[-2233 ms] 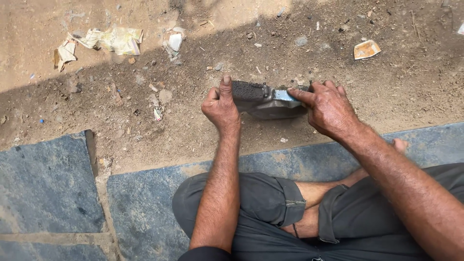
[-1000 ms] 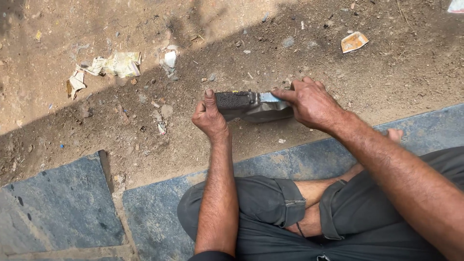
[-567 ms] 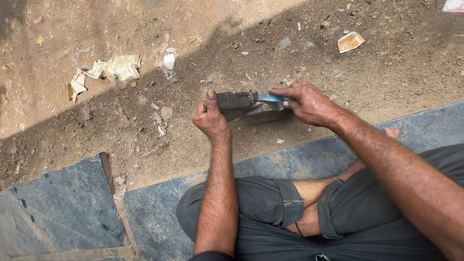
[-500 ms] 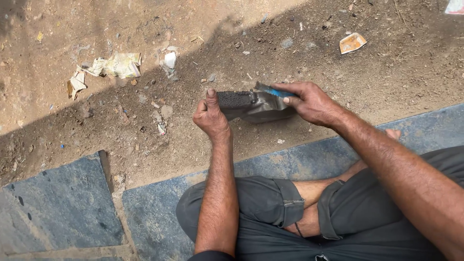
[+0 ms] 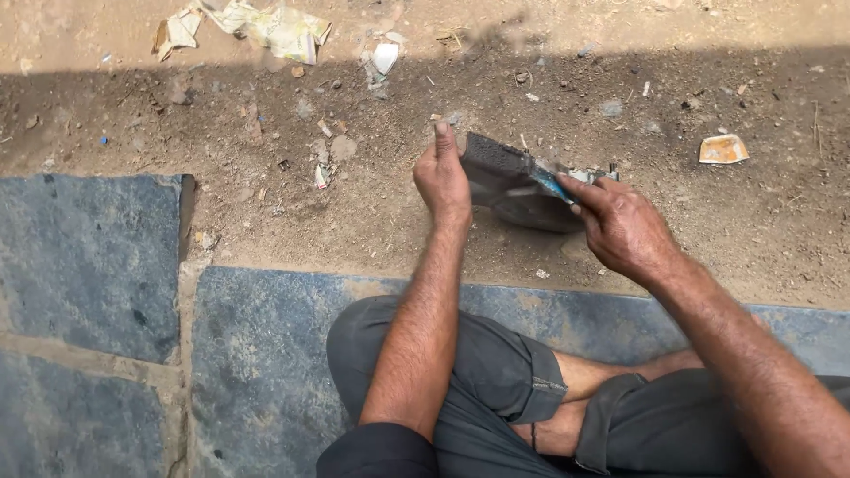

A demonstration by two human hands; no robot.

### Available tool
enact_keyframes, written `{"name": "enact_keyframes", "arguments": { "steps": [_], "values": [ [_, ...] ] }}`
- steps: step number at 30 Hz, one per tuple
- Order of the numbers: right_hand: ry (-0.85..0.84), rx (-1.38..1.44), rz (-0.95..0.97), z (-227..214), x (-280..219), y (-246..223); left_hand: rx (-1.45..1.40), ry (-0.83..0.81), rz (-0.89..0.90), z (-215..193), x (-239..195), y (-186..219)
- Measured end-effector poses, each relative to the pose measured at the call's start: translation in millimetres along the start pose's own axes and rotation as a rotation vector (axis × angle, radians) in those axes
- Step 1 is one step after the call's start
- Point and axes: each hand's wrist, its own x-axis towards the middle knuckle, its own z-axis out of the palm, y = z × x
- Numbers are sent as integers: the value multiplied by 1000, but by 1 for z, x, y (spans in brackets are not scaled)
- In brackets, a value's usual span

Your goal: Cleaning a motorcycle engine cover using a small hand scraper.

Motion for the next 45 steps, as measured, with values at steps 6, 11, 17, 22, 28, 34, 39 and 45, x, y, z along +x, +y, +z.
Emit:
{"name": "enact_keyframes", "arguments": {
  "steps": [6, 11, 17, 22, 28, 34, 39, 45],
  "values": [
    [31, -102, -95, -10, 12, -2, -25, -15, -146, 5, -4, 19],
    [72, -91, -117, -10, 1, 1, 56, 12, -82, 8, -4, 21],
    [99, -140, -126, -4, -12, -7, 23, 11, -63, 7, -6, 33],
    [87, -139, -101, 4, -11, -4, 80, 24, -107, 7, -6, 22],
    [99, -129, -124, 12, -8, 3, 32, 50, -104, 8, -6, 19],
    [94, -46, -113, 16, -4, 8, 87, 31, -87, 9, -8, 16],
    [150, 111, -164, 12, -3, -2, 92, -16, 14, 10, -13, 21],
    [182, 129, -163, 12, -3, -9, 136, -21, 66, 12, -21, 29]
  ]
}}
